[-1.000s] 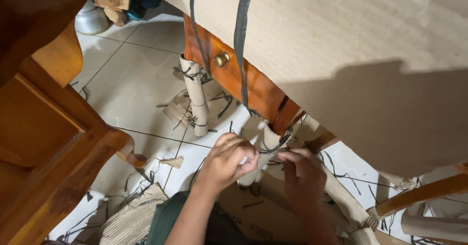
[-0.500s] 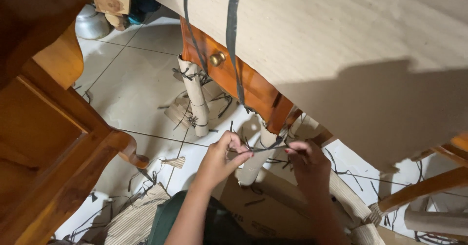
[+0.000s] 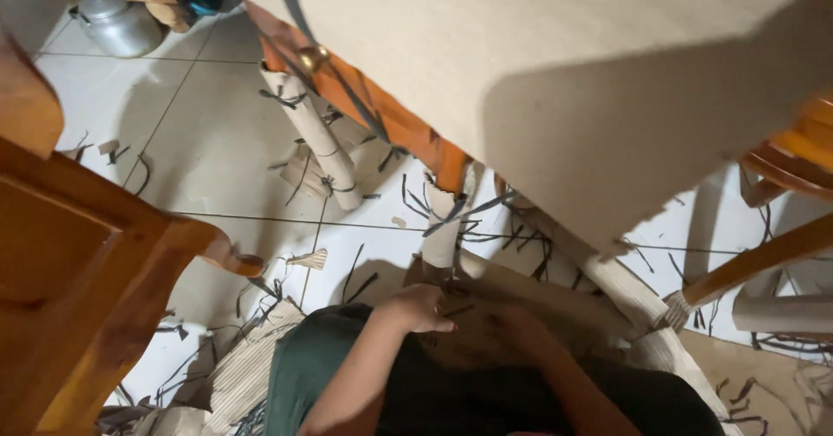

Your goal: Wrapping a wooden chair leg with protective cardboard and securing it with plastic ties.

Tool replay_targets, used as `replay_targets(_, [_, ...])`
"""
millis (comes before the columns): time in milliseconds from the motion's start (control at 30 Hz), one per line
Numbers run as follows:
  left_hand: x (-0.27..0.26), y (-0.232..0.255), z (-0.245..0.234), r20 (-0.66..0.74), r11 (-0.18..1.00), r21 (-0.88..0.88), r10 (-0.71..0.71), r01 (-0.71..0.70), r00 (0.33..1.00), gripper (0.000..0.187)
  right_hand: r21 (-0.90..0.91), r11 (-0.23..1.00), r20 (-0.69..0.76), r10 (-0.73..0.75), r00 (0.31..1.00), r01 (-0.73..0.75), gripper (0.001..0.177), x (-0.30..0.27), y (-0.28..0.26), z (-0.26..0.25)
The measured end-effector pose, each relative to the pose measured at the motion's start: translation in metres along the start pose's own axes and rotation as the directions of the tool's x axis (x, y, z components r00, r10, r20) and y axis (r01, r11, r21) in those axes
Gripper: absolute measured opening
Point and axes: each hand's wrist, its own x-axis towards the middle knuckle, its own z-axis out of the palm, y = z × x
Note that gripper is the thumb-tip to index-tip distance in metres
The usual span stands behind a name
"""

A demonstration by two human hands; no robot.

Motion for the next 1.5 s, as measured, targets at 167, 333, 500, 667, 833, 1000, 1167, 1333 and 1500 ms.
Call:
replay_targets(167, [0.04,-0.01,0.026,-0.093,0.996,0.066,0.071,-0.065,0.993,0.055,0.215,0.969,-0.268,-0.058,0.962,0.118,0.033,-0.005,-0.057,-0.028])
replay_targets(333, [0.051,-0.007,0.037,-0.092,0.998,0.063,0.005,0.001,0.996,0.052,0.174,0.983,-0.277,-0.016,0.961,0.066,0.03,0.015,-0.03,-0.009])
replay_targets(500, [0.015,0.025,0.015,-0.013,1.0,0.019,-0.017,0.018,1.0,0.059,0.307,0.888,-0.03,0.368,0.929,-0.342,0.043,-0.011,-0.065,-0.034])
replay_targets(667, [-0.003,0.052,0.005,0.077,0.999,0.011,-0.053,0.052,0.996,0.06,0.337,0.941,-0.355,0.16,0.921,-0.033,0.031,0.005,-0.026,0.046])
replay_targets(833, [0.064,0.004,0.051,0.013,0.994,0.109,-0.002,0.0,1.0,0.051,0.33,0.916,-0.639,0.039,0.768,0.227,0.02,0.01,-0.059,0.037])
replay_targets(1000, [0.302,-0.149,0.14,0.307,0.984,0.014,-0.171,0.175,0.936,0.061,0.209,0.941,-0.546,-0.114,0.83,0.267,0.026,-0.008,-0.019,0.044])
replay_targets(1167, [0.064,0.034,0.064,0.095,0.965,0.258,0.022,-0.046,0.995,0.064,-0.062,0.985,0.013,0.163,0.987,-0.162,0.039,-0.055,0.007,-0.07])
replay_targets(1333, [0.156,0.003,0.115,-0.167,0.993,0.085,-0.064,0.079,0.984,0.093,0.086,0.984,-0.027,0.156,0.987,-0.154,0.049,-0.005,0.035,-0.047])
replay_targets(1500, [0.201,-0.012,0.134,-0.266,0.973,-0.18,-0.189,0.144,0.945,0.095,0.049,0.998,0.003,0.047,0.999,-0.047,0.042,0.03,0.016,-0.041])
